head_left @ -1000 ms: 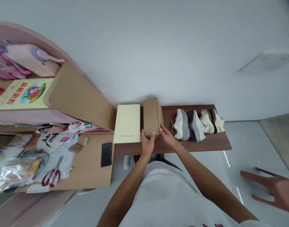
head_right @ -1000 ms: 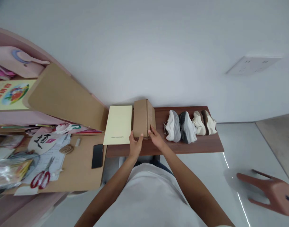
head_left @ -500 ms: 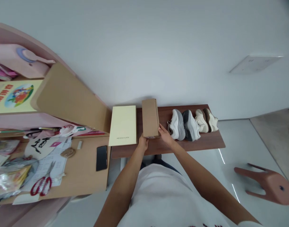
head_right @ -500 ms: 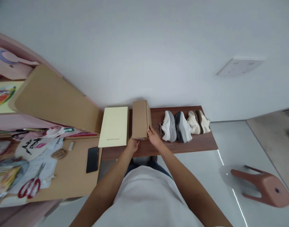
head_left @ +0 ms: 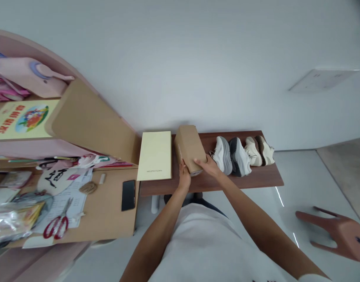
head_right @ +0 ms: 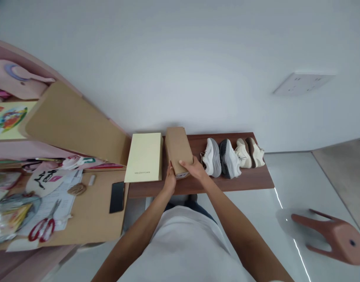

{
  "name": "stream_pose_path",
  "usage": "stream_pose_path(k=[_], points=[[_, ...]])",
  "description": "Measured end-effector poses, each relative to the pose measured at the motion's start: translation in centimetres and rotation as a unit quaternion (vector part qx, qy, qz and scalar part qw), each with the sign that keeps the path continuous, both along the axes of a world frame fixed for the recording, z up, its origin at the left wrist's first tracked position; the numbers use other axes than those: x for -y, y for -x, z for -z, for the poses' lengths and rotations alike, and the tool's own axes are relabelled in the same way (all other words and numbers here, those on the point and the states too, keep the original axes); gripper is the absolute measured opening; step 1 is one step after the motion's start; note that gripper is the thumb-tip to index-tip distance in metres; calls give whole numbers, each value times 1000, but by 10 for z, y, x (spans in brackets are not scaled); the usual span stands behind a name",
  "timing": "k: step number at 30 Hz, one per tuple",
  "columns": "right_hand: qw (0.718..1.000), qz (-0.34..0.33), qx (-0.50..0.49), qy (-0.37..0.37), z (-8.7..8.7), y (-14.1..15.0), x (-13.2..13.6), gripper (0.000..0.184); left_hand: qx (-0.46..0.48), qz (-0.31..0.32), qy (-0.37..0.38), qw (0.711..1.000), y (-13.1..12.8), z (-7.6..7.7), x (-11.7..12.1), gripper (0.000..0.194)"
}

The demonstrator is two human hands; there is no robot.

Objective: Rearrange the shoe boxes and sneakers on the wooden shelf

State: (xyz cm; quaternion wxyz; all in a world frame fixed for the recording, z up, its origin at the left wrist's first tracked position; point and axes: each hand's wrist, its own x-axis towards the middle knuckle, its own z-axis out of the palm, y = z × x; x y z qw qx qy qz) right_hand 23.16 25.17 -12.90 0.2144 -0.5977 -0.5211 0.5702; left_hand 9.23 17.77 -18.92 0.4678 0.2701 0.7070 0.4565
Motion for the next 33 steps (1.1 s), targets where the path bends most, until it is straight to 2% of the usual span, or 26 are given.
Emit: stream_pose_path(k=[3,6,11,16,19,21,26,28,33], points=[[998,-20,51,-31,-5,1,-5,109,-53,29,30,998,-5,0,5,60],[994,-34,87,-50,-6,1,-5,123,-61,59,46,995,-6,3,8,60],[998,-36,50,-16,2,-8,-3,114,-32,66,8,997,4,9,7,69],[998,-25,-52,-15,9,-20,-7,104,59,33,56,996,19,10,-4,112],[996,-34,-75,-23,10,-25,-8,106,92,5,80,993,22,9,-9,127],[997,-25,-67,-25,11,-28,-8,110,94,-24,86,992,23,10,-8,120],[999,0,-35,-23,21,-32,-6,110,101,-55,61,992,23,11,2,68],[999,4,-27,-33,29,-34,-8,106,92,-73,53,992,23,8,5,63],[999,6,-3,-49,54,-41,-17,100,41,-102,42,993,22,-3,7,70]])
